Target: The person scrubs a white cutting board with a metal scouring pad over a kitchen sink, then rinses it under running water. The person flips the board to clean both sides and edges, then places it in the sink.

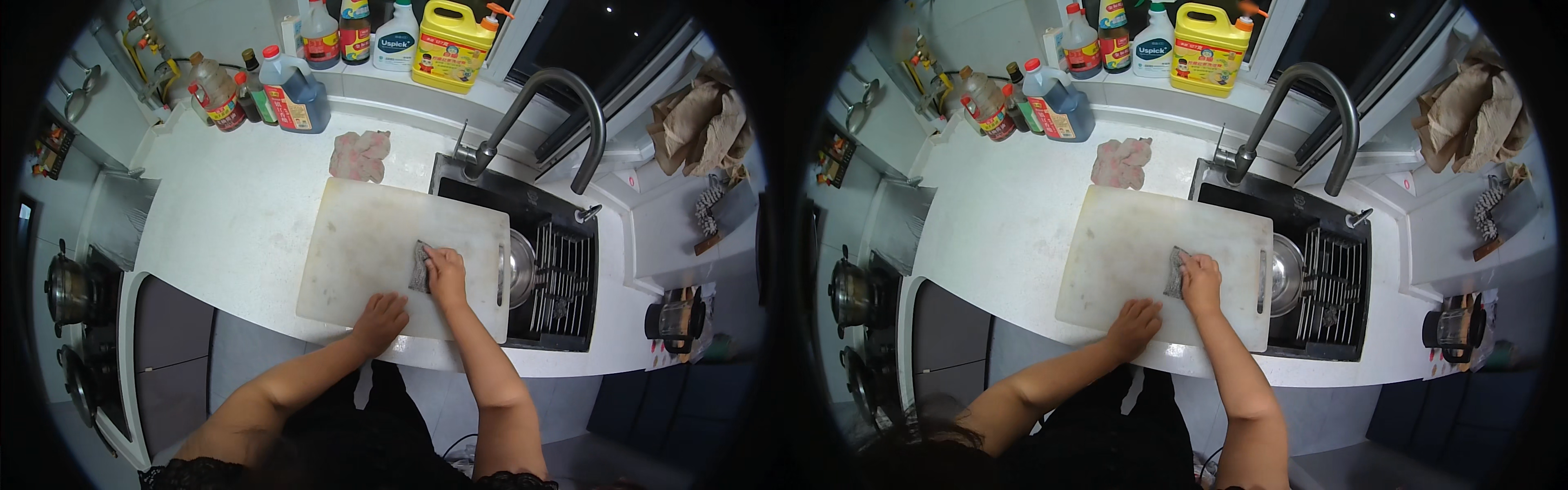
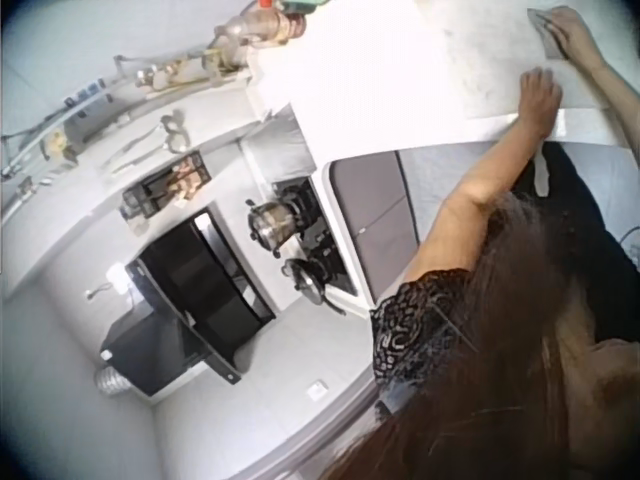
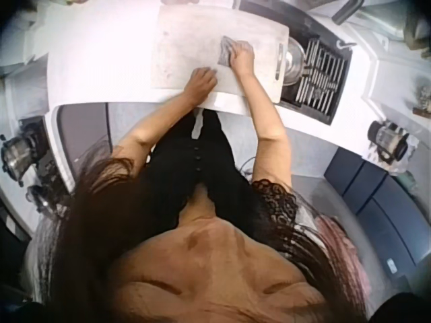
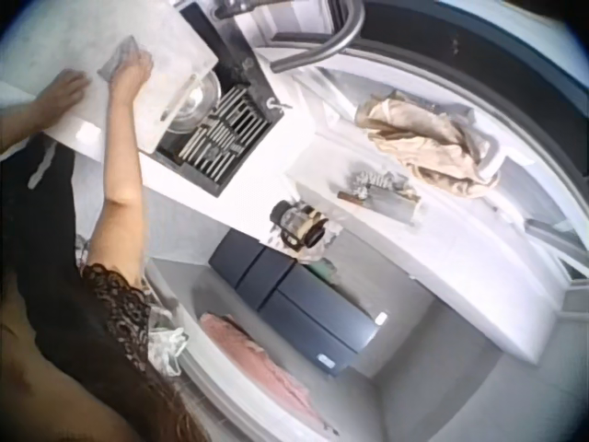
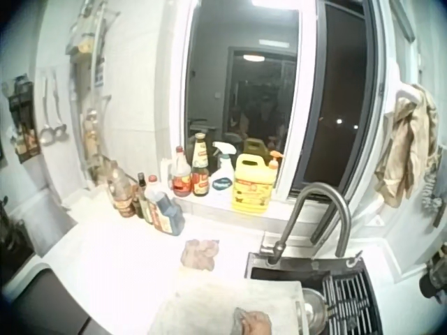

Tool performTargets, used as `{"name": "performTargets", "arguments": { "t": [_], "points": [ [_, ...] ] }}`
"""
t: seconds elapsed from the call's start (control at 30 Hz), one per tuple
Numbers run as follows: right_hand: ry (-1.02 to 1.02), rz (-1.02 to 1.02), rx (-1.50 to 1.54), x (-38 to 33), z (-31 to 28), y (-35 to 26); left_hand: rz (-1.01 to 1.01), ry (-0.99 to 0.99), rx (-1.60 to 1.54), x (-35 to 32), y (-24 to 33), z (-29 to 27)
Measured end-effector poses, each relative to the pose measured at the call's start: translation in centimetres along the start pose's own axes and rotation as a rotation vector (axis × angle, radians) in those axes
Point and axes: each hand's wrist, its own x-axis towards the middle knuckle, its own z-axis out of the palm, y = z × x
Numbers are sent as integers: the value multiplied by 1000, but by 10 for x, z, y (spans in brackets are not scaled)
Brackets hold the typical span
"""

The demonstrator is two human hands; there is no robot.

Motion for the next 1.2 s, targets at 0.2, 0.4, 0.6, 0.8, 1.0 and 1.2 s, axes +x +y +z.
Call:
{"name": "performTargets", "arguments": {
  "t": [0.2, 0.4, 0.6, 0.8, 1.0, 1.2],
  "points": [
    [-136, -187, -328, -18, -8, -30, 15, -35, -35, -13, -13, 5],
    [-138, -187, -262, -19, 11, -9, 37, -253, -49, -16, -23, -6],
    [-228, 113, -120, 3, -2, -6, -136, -629, 1, -12, -61, -32],
    [52, 441, -21, 7, 34, -4, -535, -638, 52, -11, -93, -62],
    [-82, -133, -228, -5, 60, -20, -520, -689, 60, -17, -102, -63],
    [252, 375, -337, 36, 47, 25, -541, -682, 70, -7, -98, -58]
  ]
}}
